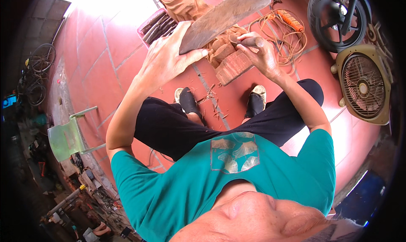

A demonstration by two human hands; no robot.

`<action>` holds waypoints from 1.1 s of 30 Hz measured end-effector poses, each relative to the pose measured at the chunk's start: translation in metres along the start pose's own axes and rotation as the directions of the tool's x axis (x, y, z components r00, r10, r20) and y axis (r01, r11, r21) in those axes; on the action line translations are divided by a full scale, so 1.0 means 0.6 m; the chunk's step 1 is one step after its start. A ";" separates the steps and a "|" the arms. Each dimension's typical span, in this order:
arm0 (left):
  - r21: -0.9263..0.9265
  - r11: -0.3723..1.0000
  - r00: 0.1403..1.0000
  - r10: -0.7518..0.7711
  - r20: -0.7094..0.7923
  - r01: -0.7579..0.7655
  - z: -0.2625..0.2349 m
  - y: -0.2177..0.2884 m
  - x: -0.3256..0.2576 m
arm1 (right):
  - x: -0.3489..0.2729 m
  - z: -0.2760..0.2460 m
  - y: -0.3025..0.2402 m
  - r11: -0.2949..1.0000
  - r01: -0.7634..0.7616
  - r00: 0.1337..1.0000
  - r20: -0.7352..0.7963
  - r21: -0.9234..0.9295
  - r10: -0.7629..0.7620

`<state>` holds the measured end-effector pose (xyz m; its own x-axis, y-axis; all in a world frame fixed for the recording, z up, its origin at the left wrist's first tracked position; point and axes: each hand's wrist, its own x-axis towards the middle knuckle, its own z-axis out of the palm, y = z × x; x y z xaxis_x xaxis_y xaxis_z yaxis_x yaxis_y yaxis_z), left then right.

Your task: The person carves a wooden sculpture using a chisel and a wooden mallet. They repeatedly position the chisel and strike it to shape the wood, with wood shavings accumulating on the floor.

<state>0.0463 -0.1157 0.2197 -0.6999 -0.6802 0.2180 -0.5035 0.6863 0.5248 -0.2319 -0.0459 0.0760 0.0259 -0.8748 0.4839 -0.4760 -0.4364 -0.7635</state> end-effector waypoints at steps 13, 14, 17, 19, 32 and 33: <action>-0.067 0.998 0.999 -0.011 -0.032 0.009 -0.002 -0.008 0.005 | 0.042 0.003 -0.019 0.993 -0.116 0.993 0.026 -0.032 0.117; -0.061 0.998 0.999 -0.019 -0.030 0.017 -0.002 -0.007 0.005 | 0.033 0.004 -0.012 0.999 -0.038 0.999 0.004 -0.036 0.038; -0.066 0.998 0.999 0.001 -0.040 -0.004 -0.002 -0.008 0.001 | 0.005 -0.008 -0.001 0.988 0.111 0.993 -0.019 -0.108 -0.113; -0.051 0.997 0.997 0.048 -0.061 -0.051 -0.001 -0.011 -0.001 | -0.013 -0.023 -0.017 0.971 0.103 0.995 0.011 -0.216 -0.103; -0.055 0.992 0.991 0.113 -0.068 -0.117 0.016 0.011 0.017 | -0.014 -0.008 -0.006 0.980 -0.026 0.994 -0.098 0.199 0.047; -0.061 0.990 0.991 0.120 -0.066 -0.124 0.017 0.011 0.018 | -0.015 -0.005 0.000 0.980 -0.015 0.994 -0.106 0.197 0.037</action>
<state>0.0301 -0.1157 0.2173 -0.7204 -0.6083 0.3331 -0.3808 0.7484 0.5431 -0.2346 -0.0374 0.0726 -0.0848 -0.8630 0.4981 -0.2937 -0.4560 -0.8401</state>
